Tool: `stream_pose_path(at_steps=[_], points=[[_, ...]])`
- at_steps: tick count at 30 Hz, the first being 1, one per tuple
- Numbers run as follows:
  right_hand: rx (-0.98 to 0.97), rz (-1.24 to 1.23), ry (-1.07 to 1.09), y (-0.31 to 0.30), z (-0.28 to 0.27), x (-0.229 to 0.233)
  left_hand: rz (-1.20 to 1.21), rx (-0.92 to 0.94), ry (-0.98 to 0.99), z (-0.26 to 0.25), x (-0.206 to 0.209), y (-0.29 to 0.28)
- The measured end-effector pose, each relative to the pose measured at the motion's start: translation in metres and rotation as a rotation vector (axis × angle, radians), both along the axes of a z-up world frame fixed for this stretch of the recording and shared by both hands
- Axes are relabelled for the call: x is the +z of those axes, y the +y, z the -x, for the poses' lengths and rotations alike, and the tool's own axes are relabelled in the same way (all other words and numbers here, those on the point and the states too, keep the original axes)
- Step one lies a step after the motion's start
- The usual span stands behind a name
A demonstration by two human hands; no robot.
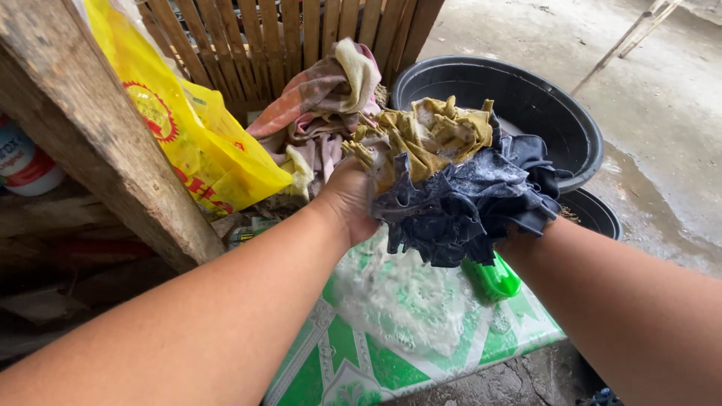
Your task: The recorder is shown cleaning a dirty rug using a green brush.
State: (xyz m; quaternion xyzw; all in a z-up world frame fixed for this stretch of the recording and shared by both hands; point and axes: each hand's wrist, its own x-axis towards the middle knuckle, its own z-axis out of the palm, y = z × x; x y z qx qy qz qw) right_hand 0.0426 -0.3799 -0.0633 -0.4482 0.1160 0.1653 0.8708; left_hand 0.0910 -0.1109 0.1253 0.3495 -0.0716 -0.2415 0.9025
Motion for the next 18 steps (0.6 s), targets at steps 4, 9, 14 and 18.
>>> stream_pose_path(at_steps=[4, 9, 14, 18], points=[[-0.018, -0.013, 0.003, 0.031, -0.008, 0.178, -0.017, -0.029, -0.039, -0.001, 0.002, -0.015], [-0.062, -0.064, 0.002, 0.002, -0.014, 0.202, -0.221, 0.0, 0.114, -0.003, 0.026, -0.066], [-0.128, -0.105, 0.0, -0.093, -0.011, 0.187, -0.261, -0.219, 0.026, -0.018, 0.03, -0.175], [-0.217, -0.134, 0.008, -0.212, 0.001, 0.172, -0.443, -0.291, 0.113, -0.024, 0.023, -0.298]])
